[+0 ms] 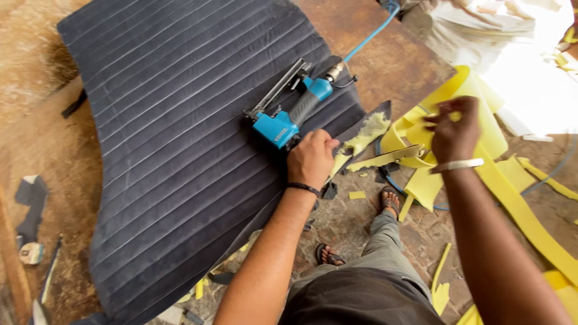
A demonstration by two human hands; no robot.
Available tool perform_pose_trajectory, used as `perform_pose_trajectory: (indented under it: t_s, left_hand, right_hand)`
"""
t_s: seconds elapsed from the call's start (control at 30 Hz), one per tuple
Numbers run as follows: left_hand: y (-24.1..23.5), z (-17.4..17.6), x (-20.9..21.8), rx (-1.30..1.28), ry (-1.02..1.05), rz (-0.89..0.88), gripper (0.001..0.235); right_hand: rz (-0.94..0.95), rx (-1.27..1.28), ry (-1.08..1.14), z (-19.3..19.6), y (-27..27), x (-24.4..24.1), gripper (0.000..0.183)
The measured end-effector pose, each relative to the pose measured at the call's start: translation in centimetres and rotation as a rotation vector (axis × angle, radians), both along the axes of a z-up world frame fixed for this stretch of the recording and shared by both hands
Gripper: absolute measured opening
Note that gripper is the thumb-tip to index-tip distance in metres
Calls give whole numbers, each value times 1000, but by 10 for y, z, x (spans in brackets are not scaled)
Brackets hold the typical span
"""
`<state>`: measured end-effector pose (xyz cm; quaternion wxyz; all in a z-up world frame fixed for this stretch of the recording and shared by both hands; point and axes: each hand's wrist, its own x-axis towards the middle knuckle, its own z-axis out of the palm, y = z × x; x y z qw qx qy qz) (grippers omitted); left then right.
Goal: The person staples dark quilted fabric onto a wooden frame using a pneumatic staple gun, then trims excess fabric with scissors. The person works on a single cushion or seat component, securing the fabric along the edges and corners before cutting away the overhang.
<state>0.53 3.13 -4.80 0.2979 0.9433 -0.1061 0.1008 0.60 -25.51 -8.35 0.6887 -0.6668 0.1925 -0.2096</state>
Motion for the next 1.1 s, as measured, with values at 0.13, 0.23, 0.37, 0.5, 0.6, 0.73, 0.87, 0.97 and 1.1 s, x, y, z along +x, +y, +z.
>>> perform_pose_trajectory:
  t_s: [0.13,0.23,0.37,0.5,0.6,0.73,0.87,0.97,1.1]
  left_hand:
    - [-5,0,-2,5,60,44,23]
    - [-4,1,-2,20,78,46,23]
    - [-4,2,0,8,53,57,23]
    - [-4,3,-1,3,135,67,25]
    - [-4,4,-6,-25,44,68,23]
    - [-2,7,-1,11,-2,62,22]
    - [-9,5,-5,19,45,87,22]
    - [-7,9,-3,21,72,102,22]
    - [-11,9,-6,28,77,115,22]
  right_hand:
    - [315,-515,-163,11,63,-44,35]
    - [384,-621,-32,26,98,-52,31]
    - [283,-752,-11,23,110,-31,21]
    - [185,-684,134,4,101,-18,22]
    - [-37,-692,222,7,54,-7,16]
    - [100,-159,329,14,4,-8,12]
    - [351,-375,46,10,29,-34,22]
    - [382,-475,18,25,59,-35,15]
    - [371,-620,77,44,75,-32,22]
